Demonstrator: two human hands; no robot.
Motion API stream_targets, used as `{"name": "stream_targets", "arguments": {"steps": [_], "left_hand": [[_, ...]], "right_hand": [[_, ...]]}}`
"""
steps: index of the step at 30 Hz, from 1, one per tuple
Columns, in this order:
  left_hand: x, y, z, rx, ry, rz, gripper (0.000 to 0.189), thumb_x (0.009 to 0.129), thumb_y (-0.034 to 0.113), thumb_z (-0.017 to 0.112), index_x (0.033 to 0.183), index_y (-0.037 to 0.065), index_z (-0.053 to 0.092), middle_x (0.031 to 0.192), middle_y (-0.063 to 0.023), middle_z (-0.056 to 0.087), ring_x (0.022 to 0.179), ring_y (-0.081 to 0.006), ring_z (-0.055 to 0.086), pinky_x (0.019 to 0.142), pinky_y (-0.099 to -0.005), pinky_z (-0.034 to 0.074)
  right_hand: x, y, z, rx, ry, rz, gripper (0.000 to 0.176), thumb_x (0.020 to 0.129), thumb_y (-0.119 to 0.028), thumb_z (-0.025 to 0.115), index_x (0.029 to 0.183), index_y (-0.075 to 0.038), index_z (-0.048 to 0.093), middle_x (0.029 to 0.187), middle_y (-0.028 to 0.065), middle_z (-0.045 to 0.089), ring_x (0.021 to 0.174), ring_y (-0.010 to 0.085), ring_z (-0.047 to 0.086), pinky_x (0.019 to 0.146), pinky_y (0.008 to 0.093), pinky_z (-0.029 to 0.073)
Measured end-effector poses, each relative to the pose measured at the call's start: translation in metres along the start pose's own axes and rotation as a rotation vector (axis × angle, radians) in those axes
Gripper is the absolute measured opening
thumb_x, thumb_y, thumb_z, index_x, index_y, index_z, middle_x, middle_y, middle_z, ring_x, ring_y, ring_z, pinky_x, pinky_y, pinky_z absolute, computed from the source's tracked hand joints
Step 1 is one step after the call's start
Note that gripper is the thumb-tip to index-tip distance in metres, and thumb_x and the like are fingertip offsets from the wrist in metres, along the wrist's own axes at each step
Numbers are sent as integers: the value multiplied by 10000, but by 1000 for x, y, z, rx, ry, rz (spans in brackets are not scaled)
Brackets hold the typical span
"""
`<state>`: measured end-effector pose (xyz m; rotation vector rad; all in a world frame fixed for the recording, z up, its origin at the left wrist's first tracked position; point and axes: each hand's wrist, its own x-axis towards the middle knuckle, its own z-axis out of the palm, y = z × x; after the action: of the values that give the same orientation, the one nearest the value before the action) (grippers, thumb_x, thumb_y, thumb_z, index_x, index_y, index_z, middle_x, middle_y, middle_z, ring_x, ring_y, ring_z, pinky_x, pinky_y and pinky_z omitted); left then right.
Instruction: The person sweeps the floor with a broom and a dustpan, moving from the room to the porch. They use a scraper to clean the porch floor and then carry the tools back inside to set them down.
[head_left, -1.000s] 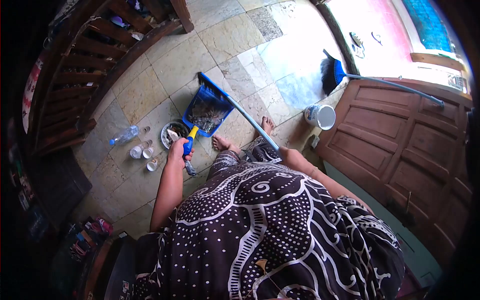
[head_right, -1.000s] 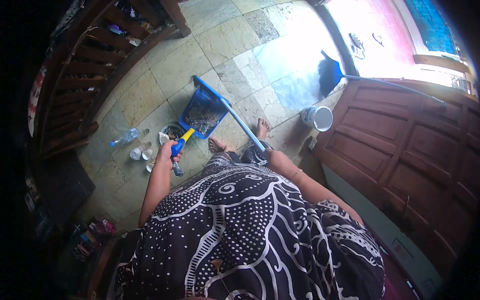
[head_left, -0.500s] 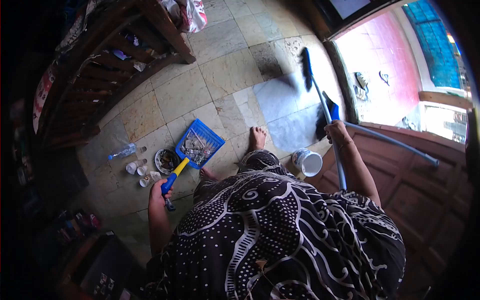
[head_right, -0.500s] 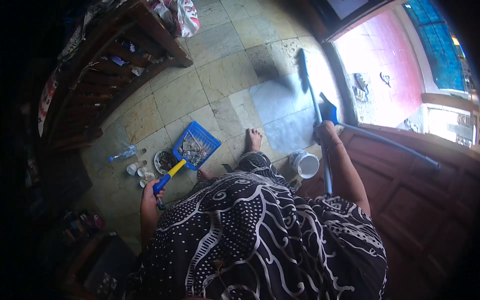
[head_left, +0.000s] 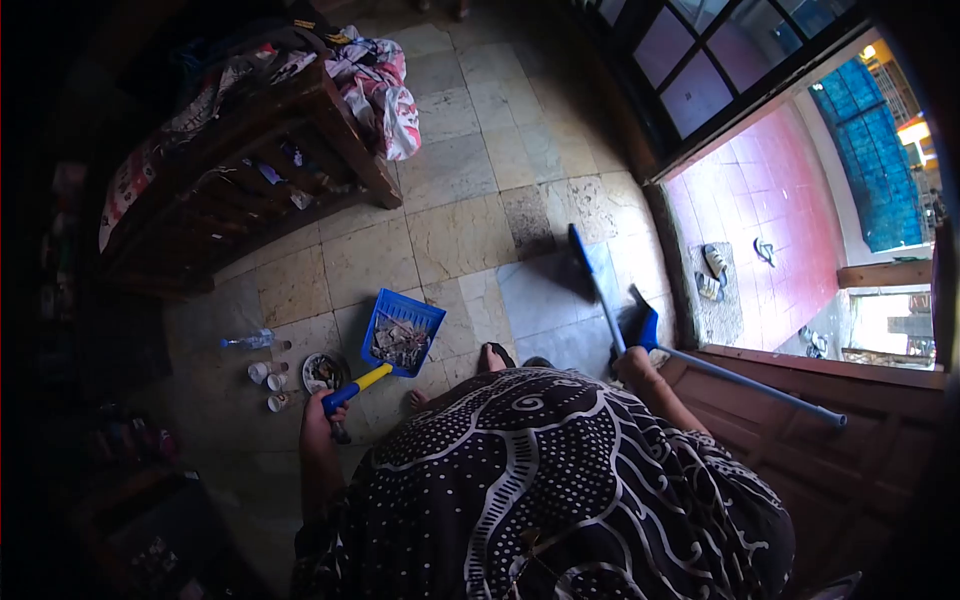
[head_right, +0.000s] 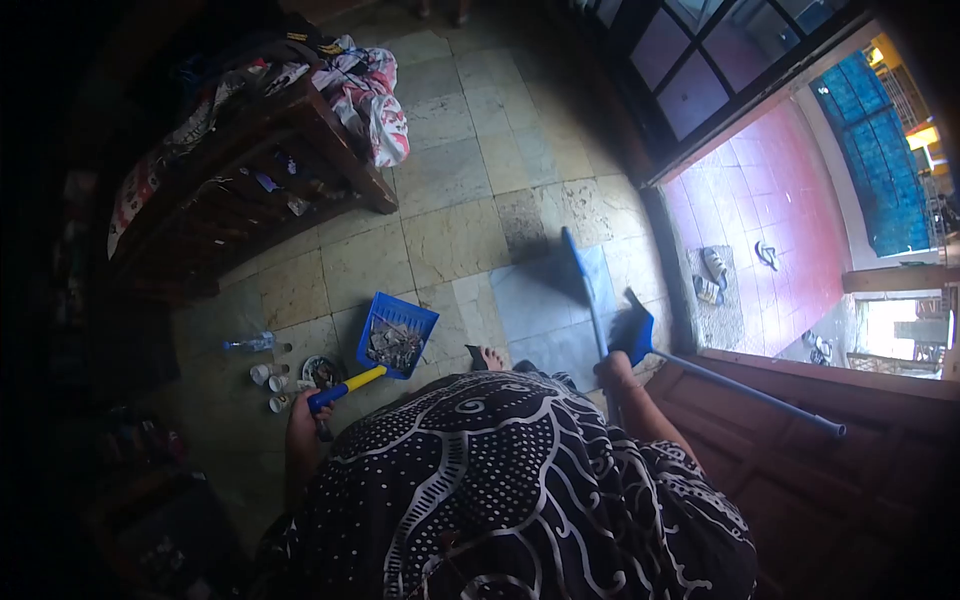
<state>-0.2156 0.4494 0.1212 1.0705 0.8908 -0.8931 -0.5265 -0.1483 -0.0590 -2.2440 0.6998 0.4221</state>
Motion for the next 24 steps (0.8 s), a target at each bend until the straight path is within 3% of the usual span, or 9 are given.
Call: {"name": "stream_targets", "arguments": {"steps": [3, 6, 8, 10, 14, 15, 16, 18, 24], "left_hand": [[30, 1, 12, -17, 7, -1, 310, 788, 238, 461, 900, -50, 435, 646, -111, 501, 421, -98, 404, 348, -180, 309], [52, -7, 14, -19, -23, -47, 306, 802, 233, 448, 928, -45, 433, 662, -125, 506, 430, -99, 408, 351, -176, 309], [63, -12, 17, -12, 7, -82, 310, 803, 244, 434, 920, -43, 443, 661, -132, 509, 428, -105, 407, 350, -181, 307], [77, -15, 20, -5, 32, -116, 316, 805, 254, 419, 912, -42, 454, 659, -139, 512, 426, -110, 406, 350, -186, 305], [100, -9, 26, -7, 93, -201, 336, 809, 275, 390, 895, -39, 474, 657, -152, 517, 421, -120, 404, 349, -196, 302], [97, -5, 30, 10, 104, -183, 342, 810, 280, 383, 891, -38, 480, 656, -155, 519, 420, -122, 404, 348, -198, 301], [94, -2, 33, 38, 105, -151, 349, 811, 286, 376, 887, -37, 485, 655, -158, 520, 419, -125, 403, 348, -200, 300], [86, 1, 33, 133, 108, -36, 350, 819, 314, 372, 856, -10, 497, 633, -146, 520, 418, -135, 403, 350, -219, 305], [92, 4, 7, 220, 114, 46, 313, 817, 313, 383, 820, 29, 514, 613, -122, 555, 416, -131, 424, 337, -217, 307]], "right_hand": [[-14, -55, -13, 5, -147, 52, 145, 656, -87, 518, 515, -115, 539, 560, 28, 553, 535, 189, 544, 468, 336, 409], [-26, -120, -52, 151, -291, 23, 94, 691, -53, 621, 626, -20, 563, 507, 38, 503, 410, 173, 502, 371, 312, 387], [-21, -113, -37, 65, -284, 32, 41, 704, -58, 583, 664, -58, 593, 549, 41, 538, 464, 190, 538, 414, 313, 416], [-21, -139, -36, -985, -357, -595, 70, 691, -90, 559, 703, -116, 622, 601, 50, 567, 559, 205, 576, 476, 319, 441], [-16, -150, -12, -742, -336, -365, 116, 661, -194, 581, 721, -113, 638, 634, 93, 571, 652, 248, 594, 531, 326, 457], [-13, -148, 1, -416, -262, 18, 163, 680, -222, 566, 729, -82, 636, 657, 121, 576, 678, 282, 591, 581, 341, 467], [-8, -141, 12, -408, -300, 69, 197, 695, -238, 552, 743, -62, 629, 704, 142, 586, 695, 309, 583, 625, 352, 465], [-7, -157, 13, -829, -568, -259, 208, 714, -239, 540, 754, -54, 626, 754, 139, 596, 729, 310, 587, 646, 350, 468], [-22, -221, 8, -905, -611, -298, 171, 749, -212, 510, 814, -118, 637, 779, 105, 603, 777, 267, 600, 671, 337, 488]]}}
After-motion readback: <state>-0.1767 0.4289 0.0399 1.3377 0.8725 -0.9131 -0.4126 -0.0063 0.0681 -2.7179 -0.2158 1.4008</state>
